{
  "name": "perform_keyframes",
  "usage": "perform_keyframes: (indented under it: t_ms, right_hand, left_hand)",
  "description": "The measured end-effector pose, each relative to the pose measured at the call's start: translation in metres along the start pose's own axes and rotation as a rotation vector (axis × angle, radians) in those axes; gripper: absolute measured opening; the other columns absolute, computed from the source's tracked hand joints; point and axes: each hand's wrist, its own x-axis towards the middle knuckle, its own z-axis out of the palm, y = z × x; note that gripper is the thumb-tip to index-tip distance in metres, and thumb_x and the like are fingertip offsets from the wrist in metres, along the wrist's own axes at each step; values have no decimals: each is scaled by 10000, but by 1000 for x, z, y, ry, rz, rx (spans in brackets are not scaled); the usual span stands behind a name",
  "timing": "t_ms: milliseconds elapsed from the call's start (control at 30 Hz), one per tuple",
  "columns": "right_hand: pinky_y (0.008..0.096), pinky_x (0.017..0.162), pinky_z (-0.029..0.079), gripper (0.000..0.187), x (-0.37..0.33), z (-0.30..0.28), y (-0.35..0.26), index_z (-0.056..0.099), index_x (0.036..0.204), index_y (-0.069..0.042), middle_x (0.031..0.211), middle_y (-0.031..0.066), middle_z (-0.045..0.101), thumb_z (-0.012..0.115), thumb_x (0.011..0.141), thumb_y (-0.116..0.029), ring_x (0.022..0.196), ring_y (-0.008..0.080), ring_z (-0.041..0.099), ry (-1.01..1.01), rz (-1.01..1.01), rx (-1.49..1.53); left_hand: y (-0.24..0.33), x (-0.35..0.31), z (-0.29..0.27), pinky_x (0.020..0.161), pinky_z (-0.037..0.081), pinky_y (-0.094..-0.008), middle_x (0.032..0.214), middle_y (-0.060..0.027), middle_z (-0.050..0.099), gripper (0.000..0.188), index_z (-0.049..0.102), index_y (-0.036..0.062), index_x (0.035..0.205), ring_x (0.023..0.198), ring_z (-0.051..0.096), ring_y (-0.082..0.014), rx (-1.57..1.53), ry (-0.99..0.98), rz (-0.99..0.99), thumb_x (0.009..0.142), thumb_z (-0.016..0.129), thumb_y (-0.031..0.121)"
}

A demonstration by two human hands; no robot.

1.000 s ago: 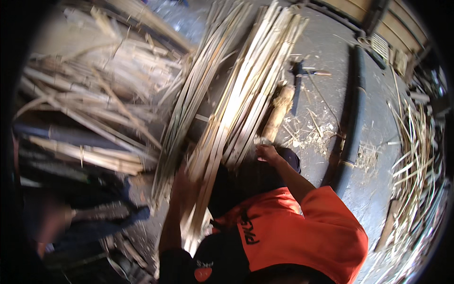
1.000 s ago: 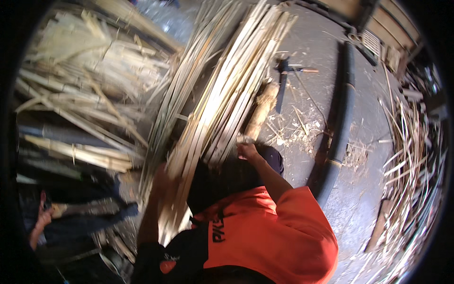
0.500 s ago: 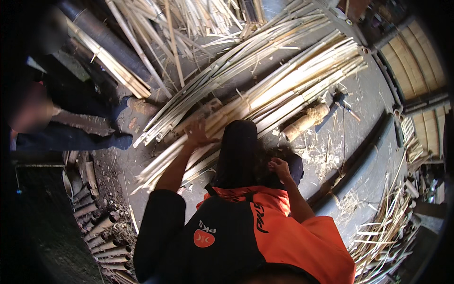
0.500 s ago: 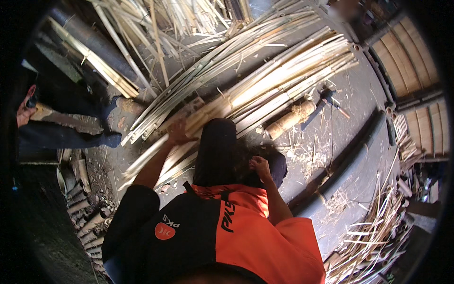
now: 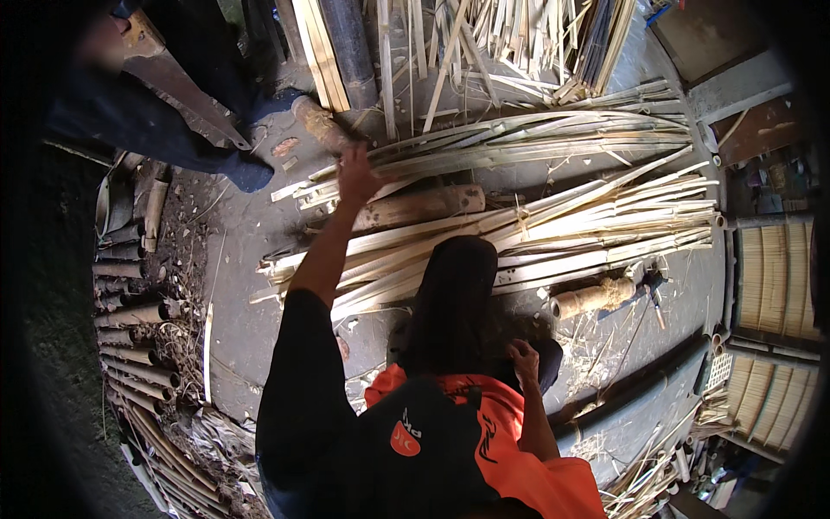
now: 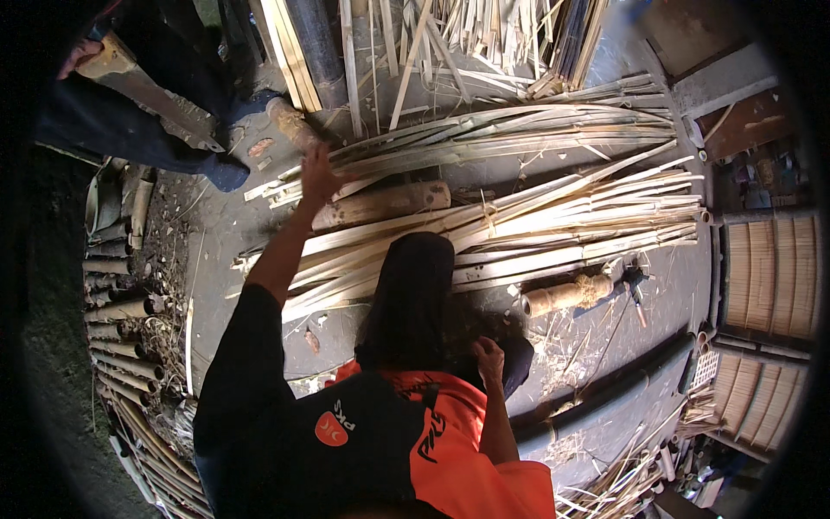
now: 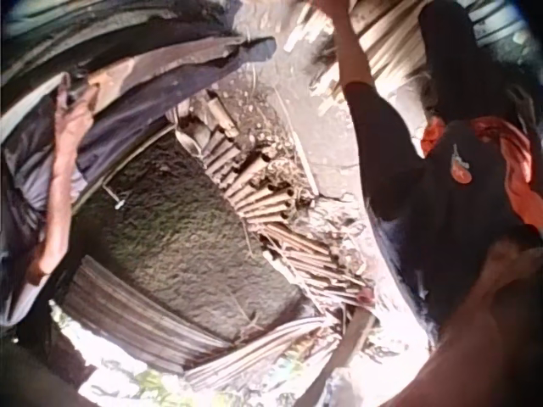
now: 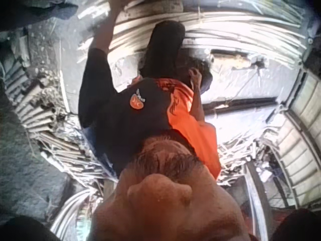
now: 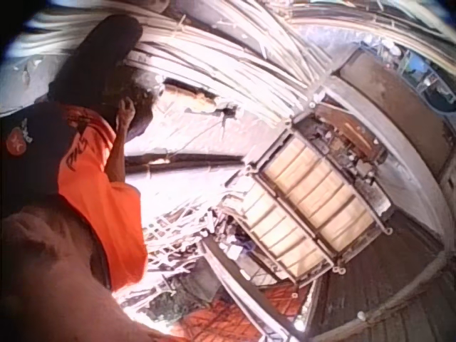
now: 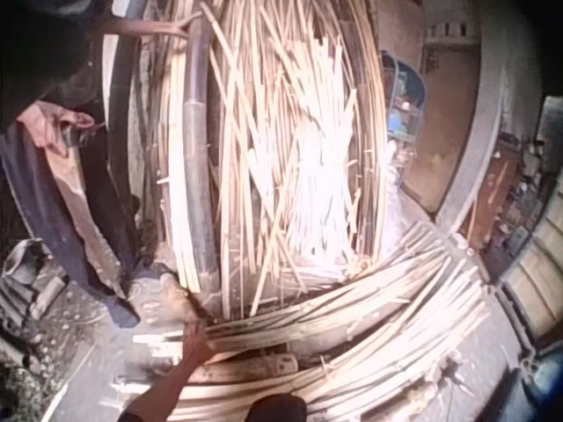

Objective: The person gathers and aligns thin bamboo strips, then uses a machete and a wooden mallet to split a long black pipe into sections.

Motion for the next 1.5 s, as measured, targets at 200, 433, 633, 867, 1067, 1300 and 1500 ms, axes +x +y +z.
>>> perform_keyframes:
  t_ms: [200, 433, 633, 867, 1067, 1300, 1500]
  right_hand:
    - [264, 731, 490, 387, 32, 33, -132, 484, 1135, 50, 937, 101, 597, 589, 810, -132, 834, 160, 590, -32, -75, 301]
    - [376, 892, 445, 505, 156, 165, -216, 286, 1309, -48, 1215, 175, 435, 507, 879, -195, 1097, 261, 472, -486, 129, 726]
    - [351, 806, 454, 571, 198, 267, -200, 349, 1289, -78, 1068, 107, 553, 558, 835, -353, 943, 208, 549, -491, -809, -229]
    - [356, 625, 485, 457, 228, 282, -163, 593, 988, -99, 893, 41, 615, 547, 798, -512, 776, 177, 597, -365, -65, 687]
    - [384, 872, 383, 660, 147, 236, -256, 437, 1219, -117, 1149, 77, 493, 607, 733, -530, 1048, 228, 469, -688, 172, 718]
    - [365, 920, 384, 615, 158, 193, -292, 449, 1217, -61, 1172, 111, 509, 630, 754, -423, 1056, 241, 496, -553, -161, 1030]
    - [341, 841, 426, 537, -30, 89, -346, 497, 1117, 32, 1045, 136, 571, 662, 751, -324, 956, 208, 545, -115, -312, 1012]
  left_hand:
    - [-54, 44, 29, 975, 336, -421, 1262, -221, 421, 914, 399, 59, 1273, 1172, 415, -336, 64, -296, -133, 659, 471, 732]
    - [-54, 66, 38, 881, 405, -415, 1039, -214, 584, 854, 604, 14, 1037, 1005, 549, -311, 20, -729, 82, 647, 457, 759]
    - [-159, 38, 111, 1034, 225, -367, 1242, -137, 475, 821, 505, 37, 1198, 1209, 373, -251, -1342, -1119, 199, 657, 590, 650]
    - [11, 6, -21, 945, 328, -295, 1154, -27, 549, 497, 544, 66, 1163, 1089, 471, -140, -523, -1131, -100, 754, 645, 330]
    - [-24, -1, -50, 885, 352, -314, 1096, -34, 551, 585, 515, 44, 1178, 1004, 485, -145, -576, -1218, -126, 736, 642, 404]
    - [113, 12, -178, 787, 401, -316, 949, -72, 608, 476, 590, -6, 1026, 868, 527, -140, -410, -962, 72, 747, 640, 376]
    - [160, -72, -247, 752, 464, -287, 909, -91, 624, 454, 575, -20, 1036, 833, 576, -155, -414, -1097, 24, 712, 689, 276]
